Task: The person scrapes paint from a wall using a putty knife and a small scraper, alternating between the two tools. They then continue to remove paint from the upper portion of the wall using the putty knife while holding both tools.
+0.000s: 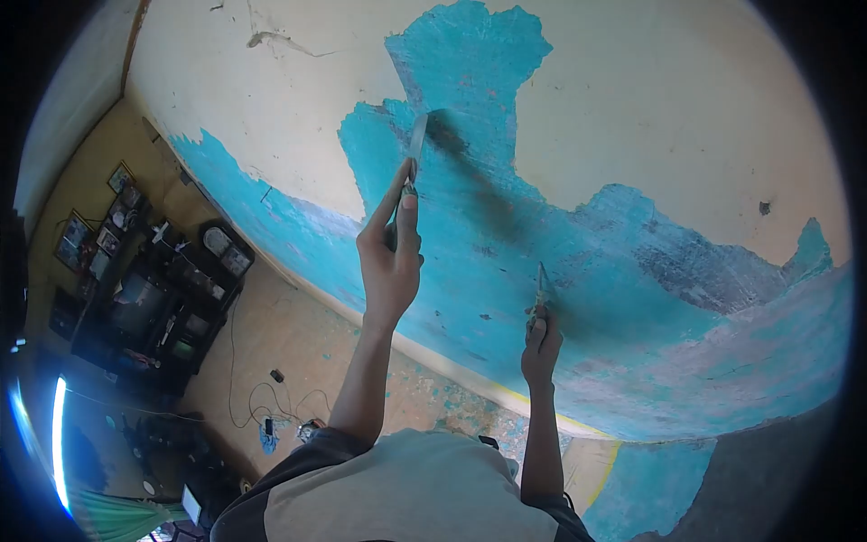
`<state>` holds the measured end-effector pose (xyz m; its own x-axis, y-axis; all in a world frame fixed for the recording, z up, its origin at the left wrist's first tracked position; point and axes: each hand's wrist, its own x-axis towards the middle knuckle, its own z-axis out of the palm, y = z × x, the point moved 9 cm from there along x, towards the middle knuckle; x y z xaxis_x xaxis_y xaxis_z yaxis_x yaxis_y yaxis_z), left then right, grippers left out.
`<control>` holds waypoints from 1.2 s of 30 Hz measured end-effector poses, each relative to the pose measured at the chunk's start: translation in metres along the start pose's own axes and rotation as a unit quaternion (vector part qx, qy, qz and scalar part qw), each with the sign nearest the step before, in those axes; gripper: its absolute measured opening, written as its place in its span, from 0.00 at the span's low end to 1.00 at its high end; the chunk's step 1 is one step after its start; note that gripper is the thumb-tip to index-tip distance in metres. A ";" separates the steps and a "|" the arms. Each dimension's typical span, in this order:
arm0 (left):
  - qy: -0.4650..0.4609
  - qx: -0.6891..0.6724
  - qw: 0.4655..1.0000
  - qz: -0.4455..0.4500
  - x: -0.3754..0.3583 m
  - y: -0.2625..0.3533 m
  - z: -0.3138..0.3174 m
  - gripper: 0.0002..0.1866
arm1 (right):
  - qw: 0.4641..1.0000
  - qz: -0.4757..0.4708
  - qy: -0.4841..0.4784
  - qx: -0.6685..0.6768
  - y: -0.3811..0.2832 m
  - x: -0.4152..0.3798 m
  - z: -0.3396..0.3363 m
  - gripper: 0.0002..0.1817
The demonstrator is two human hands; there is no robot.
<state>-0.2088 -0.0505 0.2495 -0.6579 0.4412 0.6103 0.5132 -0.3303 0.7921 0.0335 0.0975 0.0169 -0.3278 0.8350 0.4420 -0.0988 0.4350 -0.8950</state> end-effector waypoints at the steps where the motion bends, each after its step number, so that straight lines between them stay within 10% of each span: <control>1: 0.003 0.001 1.000 0.005 0.002 0.000 0.001 0.27 | 1.000 -0.004 0.004 -0.005 0.000 0.000 -0.002 0.21; 36: -0.024 0.016 1.000 -0.003 0.005 0.005 -0.004 0.26 | 1.000 0.001 0.015 -0.017 -0.001 -0.002 0.000 0.24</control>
<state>-0.2122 -0.0533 0.2564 -0.6341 0.4831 0.6037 0.5274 -0.3008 0.7946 0.0343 0.0958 0.0172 -0.2988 0.8455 0.4425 -0.0660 0.4443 -0.8935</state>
